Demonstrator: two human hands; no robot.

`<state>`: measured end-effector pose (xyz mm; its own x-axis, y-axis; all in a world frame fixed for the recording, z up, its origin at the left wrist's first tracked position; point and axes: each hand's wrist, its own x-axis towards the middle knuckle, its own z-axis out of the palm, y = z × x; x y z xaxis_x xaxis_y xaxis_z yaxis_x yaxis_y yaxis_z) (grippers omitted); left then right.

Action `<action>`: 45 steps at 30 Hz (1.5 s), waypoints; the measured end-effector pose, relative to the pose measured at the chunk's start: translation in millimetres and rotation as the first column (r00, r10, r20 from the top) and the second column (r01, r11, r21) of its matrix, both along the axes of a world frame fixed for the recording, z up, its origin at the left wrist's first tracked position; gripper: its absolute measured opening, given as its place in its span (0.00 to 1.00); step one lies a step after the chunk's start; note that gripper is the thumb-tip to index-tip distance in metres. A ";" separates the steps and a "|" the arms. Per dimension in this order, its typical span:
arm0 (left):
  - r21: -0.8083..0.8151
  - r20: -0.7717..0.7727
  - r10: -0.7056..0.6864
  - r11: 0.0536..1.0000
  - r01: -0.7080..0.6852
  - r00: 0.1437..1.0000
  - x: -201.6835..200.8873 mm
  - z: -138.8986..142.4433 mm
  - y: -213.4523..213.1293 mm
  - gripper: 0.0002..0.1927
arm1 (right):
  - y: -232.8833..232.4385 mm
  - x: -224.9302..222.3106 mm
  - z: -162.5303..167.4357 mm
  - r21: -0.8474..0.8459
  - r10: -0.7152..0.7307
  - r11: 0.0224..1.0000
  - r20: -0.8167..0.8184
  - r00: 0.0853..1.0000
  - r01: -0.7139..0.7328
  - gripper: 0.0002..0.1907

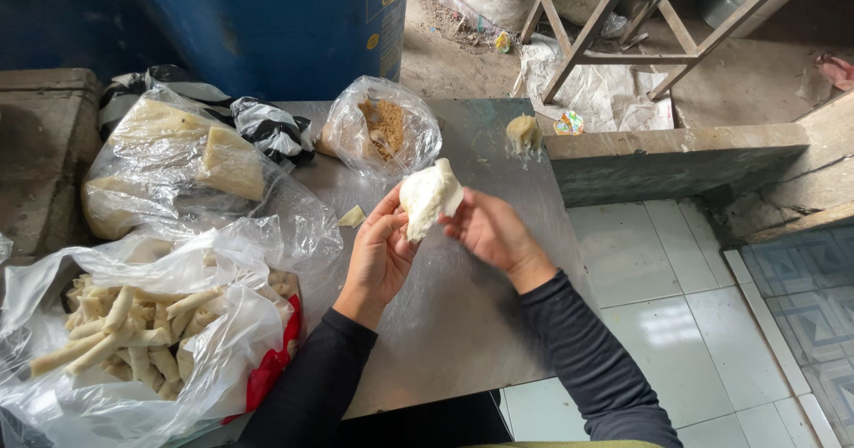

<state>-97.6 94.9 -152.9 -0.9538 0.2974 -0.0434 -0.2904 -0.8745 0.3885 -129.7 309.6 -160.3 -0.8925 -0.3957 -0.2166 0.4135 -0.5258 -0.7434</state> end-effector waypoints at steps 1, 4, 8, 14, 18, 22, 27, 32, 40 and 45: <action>-0.007 0.003 0.015 1.000 -0.015 1.000 0.3 2.0 -0.6 0.28 | -8.9 4.9 2.1 -0.071 0.114 0.991 0.029 0.993 -0.112 0.27; 0.001 -0.030 0.038 0.999 -0.038 0.999 1.7 6.0 -1.6 0.28 | -33.2 22.6 8.4 -0.149 0.163 0.975 -0.040 0.986 -0.167 0.42; -0.074 -0.052 0.063 0.995 -0.067 0.997 3.5 7.0 1.8 0.28 | -41.8 25.8 17.1 -0.167 -0.052 0.985 -0.086 0.995 0.037 0.50; -0.229 -0.070 0.041 0.972 -0.056 0.997 8.0 1.5 12.7 0.28 | -18.7 9.5 4.3 -0.189 -0.257 0.955 -0.143 0.956 0.229 0.21; -0.323 -0.081 0.041 0.944 -0.065 0.996 9.5 -4.8 15.8 0.27 | 0.9 -8.6 -7.5 -0.254 -0.392 0.891 -0.011 0.920 0.377 0.12; -0.347 -0.048 0.087 0.933 -0.098 0.995 7.4 -9.2 12.8 0.28 | 32.6 -27.2 2.7 -0.306 -0.478 0.826 0.066 0.876 0.474 0.13; -0.364 -0.003 0.130 0.924 -0.122 0.992 5.6 -7.8 7.4 0.27 | 43.4 -36.5 19.0 -0.161 -0.467 0.849 0.216 0.857 0.503 0.12; -0.356 0.006 0.132 0.927 -0.122 0.991 6.2 -5.0 5.0 0.27 | 33.7 -44.1 30.0 -0.028 -0.652 0.758 -0.086 0.754 0.652 0.08; -0.358 0.005 0.145 0.924 -0.134 0.989 4.3 -8.2 3.2 0.26 | 2.6 -29.9 16.2 0.450 0.344 -0.009 -0.837 0.425 0.893 0.09; -0.361 0.001 0.148 0.922 -0.138 0.989 3.3 -11.2 4.0 0.26 | 0.7 -17.0 10.7 0.481 0.378 0.029 -0.817 0.436 0.876 0.10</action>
